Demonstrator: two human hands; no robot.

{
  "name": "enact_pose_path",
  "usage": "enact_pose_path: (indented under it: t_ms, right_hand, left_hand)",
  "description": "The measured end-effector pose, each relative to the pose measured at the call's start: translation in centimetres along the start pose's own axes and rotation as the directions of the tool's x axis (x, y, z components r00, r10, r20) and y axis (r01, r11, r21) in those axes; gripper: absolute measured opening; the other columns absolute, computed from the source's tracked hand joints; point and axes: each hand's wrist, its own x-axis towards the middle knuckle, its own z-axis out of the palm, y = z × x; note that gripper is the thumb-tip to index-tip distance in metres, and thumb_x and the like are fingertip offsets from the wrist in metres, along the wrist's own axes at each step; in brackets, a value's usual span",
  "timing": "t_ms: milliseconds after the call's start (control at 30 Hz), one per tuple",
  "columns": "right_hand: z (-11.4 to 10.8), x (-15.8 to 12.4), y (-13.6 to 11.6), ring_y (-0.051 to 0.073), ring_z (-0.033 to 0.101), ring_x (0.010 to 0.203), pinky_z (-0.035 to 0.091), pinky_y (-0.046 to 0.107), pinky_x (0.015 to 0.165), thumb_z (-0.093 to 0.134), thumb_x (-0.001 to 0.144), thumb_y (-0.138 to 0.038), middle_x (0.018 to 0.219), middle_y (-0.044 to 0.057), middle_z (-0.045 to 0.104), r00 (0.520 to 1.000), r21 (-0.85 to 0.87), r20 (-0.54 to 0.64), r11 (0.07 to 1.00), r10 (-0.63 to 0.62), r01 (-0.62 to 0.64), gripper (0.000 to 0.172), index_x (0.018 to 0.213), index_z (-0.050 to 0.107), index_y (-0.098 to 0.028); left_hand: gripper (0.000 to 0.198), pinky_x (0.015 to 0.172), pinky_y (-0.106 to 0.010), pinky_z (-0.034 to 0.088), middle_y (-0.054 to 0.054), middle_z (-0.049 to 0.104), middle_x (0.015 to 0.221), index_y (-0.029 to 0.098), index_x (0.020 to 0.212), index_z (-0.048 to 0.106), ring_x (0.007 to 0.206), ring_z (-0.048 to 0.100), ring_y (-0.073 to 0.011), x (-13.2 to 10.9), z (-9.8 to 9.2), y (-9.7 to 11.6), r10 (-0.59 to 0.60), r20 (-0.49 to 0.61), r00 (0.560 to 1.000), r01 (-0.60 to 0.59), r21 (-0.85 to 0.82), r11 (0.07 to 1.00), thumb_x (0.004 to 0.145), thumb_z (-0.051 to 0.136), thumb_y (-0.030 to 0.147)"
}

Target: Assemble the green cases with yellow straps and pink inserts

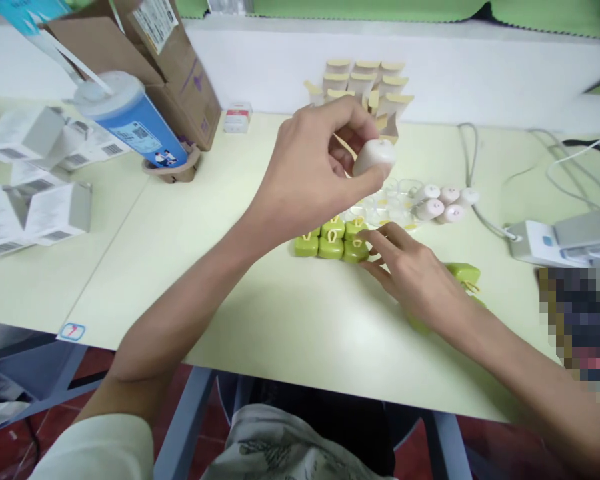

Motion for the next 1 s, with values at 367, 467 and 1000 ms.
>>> enact_pose_path:
  t_ms: [367, 467, 1000]
  right_hand:
    - [-4.5, 0.9, 1.6, 0.029, 0.08, 0.104, 0.073, 0.05, 0.087, 0.073, 0.104, -0.046, 0.146, 0.011, 0.073, 0.957, 0.554, -0.202, 0.83, 0.21, -0.065, 0.066, 0.167, 0.055, -0.036]
    - [-4.9, 1.2, 1.9, 0.033, 0.076, 0.115, 0.072, 0.057, 0.094, 0.075, 0.104, -0.05, 0.15, 0.01, 0.072, 0.975, 0.545, -0.157, 0.837, 0.155, -0.045, 0.058, 0.16, 0.065, -0.043]
    - [-7.7, 0.2, 15.0, 0.02, 0.057, 0.072, 0.045, 0.042, 0.08, 0.074, 0.094, -0.024, 0.088, 0.01, 0.075, 0.768, -0.05, 0.027, 0.768, 0.64, -0.638, 0.014, 0.105, 0.082, -0.019]
  left_hand:
    - [0.027, 0.085, -0.035, 0.066, -0.004, 0.081, 0.103, 0.022, 0.1, 0.07, 0.092, 0.078, -0.0189, -0.3, 1.0, -1.3, -0.073, 0.148, 0.986, 0.089, -0.105, 0.99, 0.085, 0.092, 0.026]
    - [0.034, 0.085, -0.032, 0.065, -0.003, 0.08, 0.103, 0.021, 0.105, 0.069, 0.093, 0.077, -0.0174, -0.9, 2.3, -1.8, -0.041, 0.227, 0.973, 0.083, -0.179, 0.98, 0.084, 0.095, 0.029]
    - [0.077, 0.103, -0.051, 0.057, -0.023, 0.061, 0.155, 0.017, 0.15, 0.06, 0.144, 0.053, -0.0438, -2.4, 4.3, -4.2, 0.086, 0.708, 0.701, -0.572, 0.487, 0.66, 0.084, 0.098, 0.027]
